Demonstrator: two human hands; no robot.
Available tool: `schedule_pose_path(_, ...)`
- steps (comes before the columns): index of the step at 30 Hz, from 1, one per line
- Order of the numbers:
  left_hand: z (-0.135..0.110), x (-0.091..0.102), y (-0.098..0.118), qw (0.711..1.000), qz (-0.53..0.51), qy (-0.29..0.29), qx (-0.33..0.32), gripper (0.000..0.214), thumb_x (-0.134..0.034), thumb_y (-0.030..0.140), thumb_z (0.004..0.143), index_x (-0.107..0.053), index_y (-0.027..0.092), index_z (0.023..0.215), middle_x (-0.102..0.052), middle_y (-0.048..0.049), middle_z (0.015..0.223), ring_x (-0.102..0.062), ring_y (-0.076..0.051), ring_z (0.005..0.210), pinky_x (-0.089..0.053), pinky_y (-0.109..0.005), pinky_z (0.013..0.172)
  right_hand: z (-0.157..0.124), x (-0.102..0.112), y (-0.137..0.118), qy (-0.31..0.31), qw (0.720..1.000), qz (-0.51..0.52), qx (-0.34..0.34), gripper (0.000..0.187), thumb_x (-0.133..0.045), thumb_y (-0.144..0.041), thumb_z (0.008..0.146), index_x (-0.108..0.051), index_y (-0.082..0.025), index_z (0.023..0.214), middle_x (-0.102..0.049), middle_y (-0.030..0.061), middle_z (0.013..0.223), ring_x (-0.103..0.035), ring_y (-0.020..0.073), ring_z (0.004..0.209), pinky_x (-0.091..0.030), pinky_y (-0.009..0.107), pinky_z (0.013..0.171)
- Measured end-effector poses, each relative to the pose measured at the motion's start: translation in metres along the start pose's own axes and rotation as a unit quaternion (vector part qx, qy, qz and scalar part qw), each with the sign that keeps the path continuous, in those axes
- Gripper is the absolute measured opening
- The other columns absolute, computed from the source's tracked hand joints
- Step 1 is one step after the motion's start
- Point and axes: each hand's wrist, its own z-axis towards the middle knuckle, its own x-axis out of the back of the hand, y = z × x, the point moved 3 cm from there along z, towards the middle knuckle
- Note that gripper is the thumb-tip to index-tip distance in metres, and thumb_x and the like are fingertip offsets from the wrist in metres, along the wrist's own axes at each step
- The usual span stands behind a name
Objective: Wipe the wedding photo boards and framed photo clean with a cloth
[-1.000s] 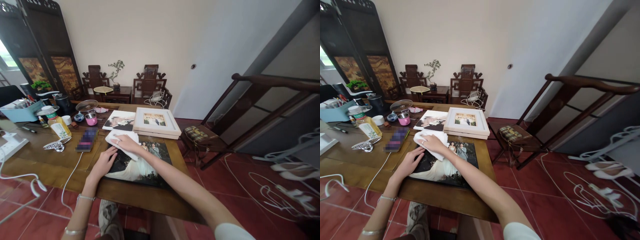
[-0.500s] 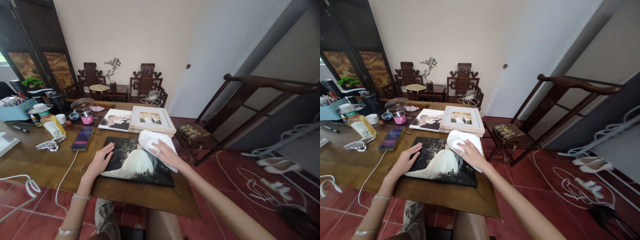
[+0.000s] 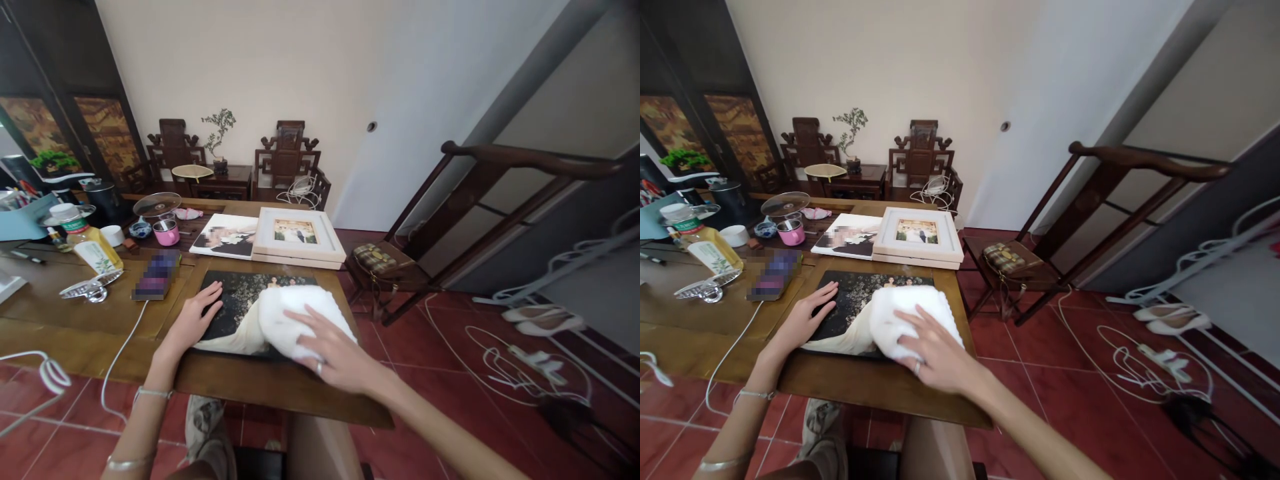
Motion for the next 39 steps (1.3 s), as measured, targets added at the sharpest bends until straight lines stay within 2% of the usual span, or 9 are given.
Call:
schedule_pose_path(5,0.0,0.0,-0.001,1.0,-0.008,-0.001,0.002,0.048,-0.046,0.047,0.092,-0.061,0.017,0.126,-0.052,-0.0098,0.139,-0.046,-0.025,0.131,-0.034,-0.046,0.112,0.046,0.006,0.06,0.046,0.998,-0.007,-0.044,0.03,-0.043,-0.033,0.096,-0.068,-0.017,0.102,-0.056,0.0129,0.134,-0.041,0.0248,0.134,-0.021,0.051,0.116)
schedule_pose_path(8,0.0,0.001,-0.001,1.0,-0.01,0.004,0.003,0.047,-0.046,0.047,0.092,-0.061,0.018,0.126,-0.052,-0.0091,0.139,-0.047,-0.025,0.131,-0.034,-0.046,0.112,0.057,0.005,0.072,0.066,0.996,-0.008,-0.062,0.031,-0.043,-0.033,0.095,-0.068,-0.017,0.106,-0.057,0.0139,0.133,-0.041,0.0256,0.134,-0.02,0.053,0.115)
schedule_pose_path(13,-0.001,0.0,0.0,1.0,0.003,0.006,0.012,0.047,-0.044,0.046,0.092,-0.06,0.018,0.127,-0.053,-0.0087,0.139,-0.047,-0.025,0.131,-0.035,-0.046,0.111,0.031,-0.003,0.033,0.035,0.999,-0.009,-0.031,0.024,-0.047,-0.027,0.092,-0.069,-0.017,0.092,-0.05,0.0165,0.14,-0.034,0.0256,0.138,-0.016,0.055,0.115)
schedule_pose_path(17,-0.001,-0.001,-0.001,1.0,0.007,0.009,0.004,0.048,-0.043,0.045,0.093,-0.06,0.015,0.127,-0.053,-0.0104,0.138,-0.047,-0.024,0.131,-0.035,-0.044,0.112,-0.007,-0.009,-0.015,0.001,1.0,0.011,-0.001,0.016,-0.052,-0.018,0.085,-0.068,-0.019,0.087,-0.047,0.0118,0.143,-0.026,0.0253,0.142,-0.011,0.055,0.117)
schedule_pose_path(20,-0.001,-0.002,-0.001,1.0,0.01,0.008,-0.001,0.05,-0.042,0.046,0.093,-0.059,0.013,0.127,-0.053,-0.0124,0.139,-0.047,-0.024,0.131,-0.034,-0.043,0.112,-0.021,-0.01,-0.033,-0.022,0.999,0.026,0.024,0.016,-0.052,-0.017,0.085,-0.067,-0.019,0.087,-0.047,0.0091,0.144,-0.025,0.0249,0.142,-0.009,0.054,0.118)
schedule_pose_path(25,-0.001,-0.002,-0.002,1.0,0.004,0.003,-0.002,0.049,-0.045,0.046,0.092,-0.06,0.014,0.125,-0.052,-0.0124,0.139,-0.047,-0.026,0.131,-0.035,-0.045,0.112,0.003,-0.001,0.002,-0.01,0.998,0.038,-0.04,0.027,-0.046,-0.033,0.093,-0.069,-0.018,0.088,-0.046,0.0118,0.144,-0.036,0.0266,0.137,-0.022,0.052,0.115)
schedule_pose_path(31,-0.001,-0.001,-0.001,1.0,0.004,0.005,0.006,0.047,-0.045,0.046,0.092,-0.061,0.016,0.125,-0.053,-0.0107,0.138,-0.047,-0.025,0.131,-0.035,-0.044,0.111,0.051,0.001,0.061,0.063,0.994,0.009,-0.092,0.03,-0.043,-0.033,0.095,-0.068,-0.017,0.103,-0.054,0.0123,0.137,-0.043,0.0268,0.132,-0.024,0.053,0.114)
schedule_pose_path(34,-0.001,-0.001,-0.001,1.0,0.001,0.015,0.009,0.048,-0.044,0.045,0.092,-0.061,0.014,0.124,-0.054,-0.0115,0.138,-0.048,-0.024,0.131,-0.035,-0.043,0.112,0.05,-0.004,0.057,0.09,0.993,-0.011,-0.079,0.028,-0.045,-0.032,0.094,-0.068,-0.017,0.098,-0.054,0.0148,0.137,-0.044,0.0258,0.132,-0.021,0.054,0.114)
schedule_pose_path(39,-0.001,-0.002,-0.001,1.0,0.0,0.019,0.005,0.046,-0.045,0.043,0.092,-0.061,0.014,0.124,-0.055,-0.0109,0.137,-0.048,-0.023,0.13,-0.035,-0.042,0.112,0.011,-0.016,0.003,0.069,0.997,-0.012,-0.026,0.023,-0.05,-0.031,0.091,-0.069,-0.017,0.085,-0.052,0.0177,0.137,-0.041,0.0277,0.134,-0.022,0.058,0.113)
